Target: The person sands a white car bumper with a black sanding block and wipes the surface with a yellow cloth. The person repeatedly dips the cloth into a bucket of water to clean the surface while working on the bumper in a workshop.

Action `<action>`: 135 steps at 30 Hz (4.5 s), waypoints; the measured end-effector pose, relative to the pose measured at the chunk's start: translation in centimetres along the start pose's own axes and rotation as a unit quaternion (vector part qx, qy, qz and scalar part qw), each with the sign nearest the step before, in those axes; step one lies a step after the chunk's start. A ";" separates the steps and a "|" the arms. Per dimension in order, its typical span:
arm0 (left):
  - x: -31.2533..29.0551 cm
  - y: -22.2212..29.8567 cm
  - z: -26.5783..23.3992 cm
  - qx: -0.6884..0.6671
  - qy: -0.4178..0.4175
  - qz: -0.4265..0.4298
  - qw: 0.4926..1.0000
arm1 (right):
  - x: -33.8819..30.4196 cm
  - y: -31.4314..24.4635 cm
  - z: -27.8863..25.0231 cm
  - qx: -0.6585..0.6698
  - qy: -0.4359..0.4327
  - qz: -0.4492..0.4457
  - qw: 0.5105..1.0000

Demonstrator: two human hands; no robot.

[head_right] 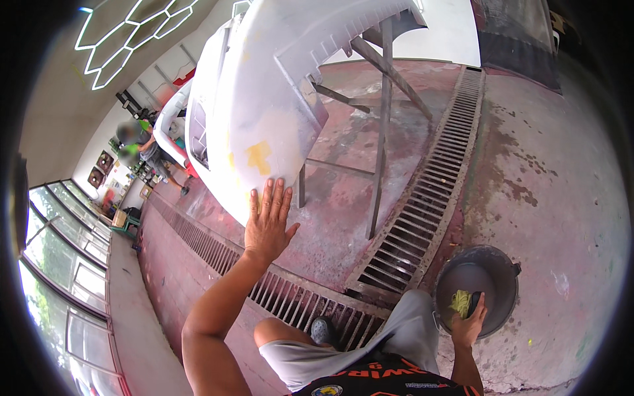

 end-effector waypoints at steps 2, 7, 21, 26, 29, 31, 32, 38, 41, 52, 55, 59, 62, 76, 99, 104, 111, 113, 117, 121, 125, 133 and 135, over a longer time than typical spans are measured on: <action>-0.8 1.4 1.1 -0.006 -0.008 0.014 1.000 | 0.3 0.2 -0.3 0.007 0.002 0.024 1.000; -2.6 6.6 2.0 -0.202 0.060 0.051 0.976 | 2.0 2.1 -1.5 0.121 0.066 0.086 0.987; 4.6 27.9 1.7 -0.988 0.086 -0.127 -0.018 | -1.9 -25.8 5.4 0.399 -0.215 -0.134 0.881; 5.8 31.4 6.1 -0.973 0.030 -0.159 -0.163 | -2.9 -25.5 9.6 0.395 -0.233 -0.129 0.879; 4.4 32.2 8.2 -0.952 0.066 -0.245 -0.171 | -1.2 -21.1 10.0 0.474 -0.216 -0.014 0.854; 2.3 32.0 11.6 -0.949 0.073 -0.247 -0.181 | 0.4 -18.0 6.1 0.479 -0.129 -0.017 0.868; 1.1 31.3 12.9 -0.948 0.076 -0.247 -0.187 | 1.6 -15.3 4.4 0.466 -0.093 -0.011 0.880; -3.8 19.3 13.1 -0.933 0.161 -0.322 0.026 | 11.8 8.4 3.8 0.016 0.048 0.070 0.996; -4.3 15.8 13.5 -0.947 0.177 -0.266 0.040 | 11.6 6.7 11.2 -0.249 -0.185 -0.019 0.950; -2.6 12.0 11.5 -0.952 0.262 -0.156 0.021 | 8.5 8.0 15.5 -0.379 -0.373 -0.006 0.847; -2.7 12.1 12.4 -0.944 0.270 -0.185 0.035 | 12.0 8.3 9.9 -0.311 -0.344 0.021 0.886; -2.7 11.4 12.2 -0.941 0.281 -0.185 0.026 | 9.1 -4.7 0.0 -0.015 -0.350 0.070 0.934; -2.5 11.1 12.5 -0.940 0.292 -0.177 0.011 | 8.3 -5.3 -0.9 0.049 -0.363 0.116 0.923; -1.6 10.2 13.0 -0.942 0.302 -0.138 -0.055 | -0.8 -48.1 -0.4 0.209 -0.076 -0.428 0.876; -2.7 7.6 10.5 -0.937 0.327 -0.124 -0.001 | -14.9 -66.2 -1.2 0.269 0.070 -0.740 0.613; -2.6 7.9 10.8 -0.937 0.317 -0.149 0.016 | -15.2 -66.9 -1.7 0.282 0.076 -0.723 0.626; -2.5 7.6 10.3 -0.940 0.311 -0.139 0.011 | -16.0 -66.5 -1.6 0.230 0.109 -0.742 0.620; -2.8 7.3 10.5 -0.938 0.321 -0.131 0.023 | -20.3 -63.2 0.2 0.182 0.093 -0.810 0.550; -2.2 7.7 10.7 -0.943 0.305 -0.133 0.017 | -16.1 -66.9 -1.9 0.206 0.143 -0.744 0.620; -2.8 6.9 10.4 -0.937 0.323 -0.131 0.021 | -18.9 -66.1 -1.4 0.141 0.131 -0.783 0.592; -2.5 7.5 10.7 -0.940 0.313 -0.137 0.024 | -15.0 -69.0 -3.9 0.153 0.224 -0.710 0.649; -2.7 8.0 10.2 -0.943 0.303 -0.138 0.011 | -13.4 -67.8 -3.6 0.179 0.209 -0.696 0.664; -2.8 7.1 10.2 -0.941 0.310 -0.139 0.013 | -16.6 -65.8 -2.1 0.156 0.154 -0.761 0.610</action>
Point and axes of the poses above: each hand's wrist, its own x-axis towards the middle knuckle, its own z-axis out of the palm, y = z × x, the point moved 10 cm from there along x, towards the middle knuckle, and after that the axes turned 15 degrees about z, right-handed, at the moved point
